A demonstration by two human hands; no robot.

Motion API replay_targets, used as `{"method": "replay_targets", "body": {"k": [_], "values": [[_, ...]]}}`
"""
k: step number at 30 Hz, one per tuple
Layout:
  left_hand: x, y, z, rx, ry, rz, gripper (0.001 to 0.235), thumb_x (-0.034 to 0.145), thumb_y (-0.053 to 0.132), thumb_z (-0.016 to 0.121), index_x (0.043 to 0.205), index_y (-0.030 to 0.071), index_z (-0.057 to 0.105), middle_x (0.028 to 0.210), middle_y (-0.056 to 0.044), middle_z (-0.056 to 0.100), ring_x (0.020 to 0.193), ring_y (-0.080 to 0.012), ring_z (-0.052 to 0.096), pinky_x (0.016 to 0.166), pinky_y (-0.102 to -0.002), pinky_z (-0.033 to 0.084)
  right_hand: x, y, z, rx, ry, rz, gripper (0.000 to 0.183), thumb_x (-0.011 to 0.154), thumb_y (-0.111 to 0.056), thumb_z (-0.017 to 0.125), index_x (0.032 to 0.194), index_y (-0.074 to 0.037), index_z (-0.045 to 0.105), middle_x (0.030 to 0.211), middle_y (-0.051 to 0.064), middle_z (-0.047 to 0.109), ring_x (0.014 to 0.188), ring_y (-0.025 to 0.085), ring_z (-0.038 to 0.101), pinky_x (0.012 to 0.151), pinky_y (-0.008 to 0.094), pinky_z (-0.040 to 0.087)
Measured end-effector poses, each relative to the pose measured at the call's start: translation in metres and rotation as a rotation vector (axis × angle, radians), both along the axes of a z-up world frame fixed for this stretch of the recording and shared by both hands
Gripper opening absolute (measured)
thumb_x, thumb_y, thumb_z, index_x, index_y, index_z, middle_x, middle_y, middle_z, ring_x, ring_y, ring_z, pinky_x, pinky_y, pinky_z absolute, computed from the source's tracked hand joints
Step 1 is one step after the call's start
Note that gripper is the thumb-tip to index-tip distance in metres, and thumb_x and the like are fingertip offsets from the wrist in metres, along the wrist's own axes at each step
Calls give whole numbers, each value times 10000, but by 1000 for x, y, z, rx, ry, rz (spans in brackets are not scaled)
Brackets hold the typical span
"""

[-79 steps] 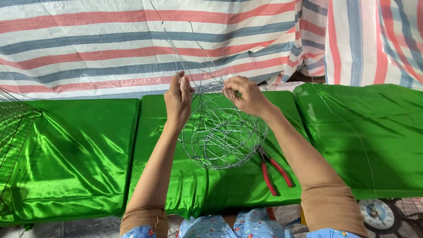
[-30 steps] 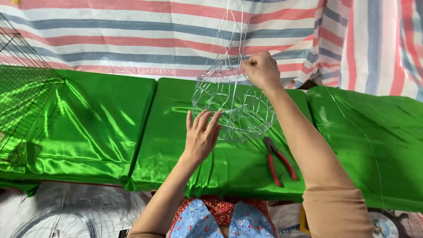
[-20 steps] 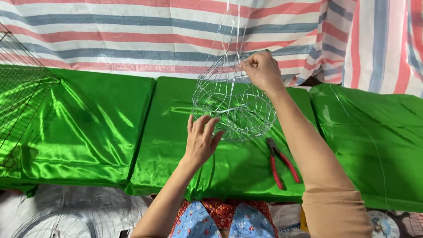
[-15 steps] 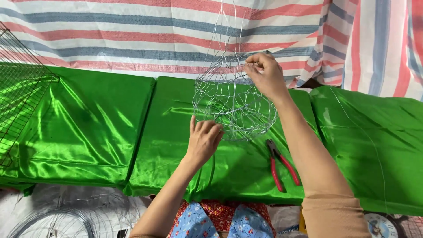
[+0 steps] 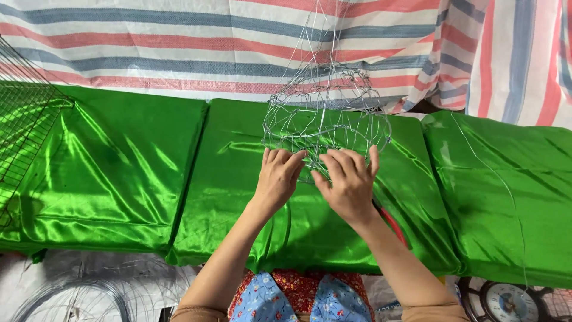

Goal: Attaching and weaving thin metal wires onto a wire mesh frame to build a structure.

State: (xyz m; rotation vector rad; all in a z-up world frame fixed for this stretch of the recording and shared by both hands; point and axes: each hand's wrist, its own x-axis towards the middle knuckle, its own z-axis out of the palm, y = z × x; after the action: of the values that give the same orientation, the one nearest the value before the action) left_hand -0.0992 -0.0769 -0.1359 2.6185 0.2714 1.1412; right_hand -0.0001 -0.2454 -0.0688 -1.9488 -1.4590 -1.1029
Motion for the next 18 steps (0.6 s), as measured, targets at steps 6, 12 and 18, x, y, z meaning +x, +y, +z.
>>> {"method": "replay_targets", "body": {"k": [6,12,18], "values": [[7,3,-3,-8,-6,-2,227,1007,283,638,1224,245,691,871,-30,597,992,-291,641,1037,-614,450,1,11,-20,-19,-39,-82,349,847,-379,765,1102,-150,698,1098,49,647,1167,236,528,1171,637,221],[2,-1,3,-9,-4,-18,198,999,277,657,1189,238,697,864,-37,591,991,-301,639,1033,-612,452,-3,10,-19,14,67,-78,454,718,-200,753,1141,-92,628,1300,125,555,1190,280,517,1082,510,385],[8,0,-5,-16,-45,-17,153,982,250,680,1131,225,706,841,-36,578,962,-302,632,1015,-602,462,-2,5,-24,52,156,-213,481,767,-346,694,1190,-139,594,1569,242,303,1415,460,323,1101,723,228]]}}
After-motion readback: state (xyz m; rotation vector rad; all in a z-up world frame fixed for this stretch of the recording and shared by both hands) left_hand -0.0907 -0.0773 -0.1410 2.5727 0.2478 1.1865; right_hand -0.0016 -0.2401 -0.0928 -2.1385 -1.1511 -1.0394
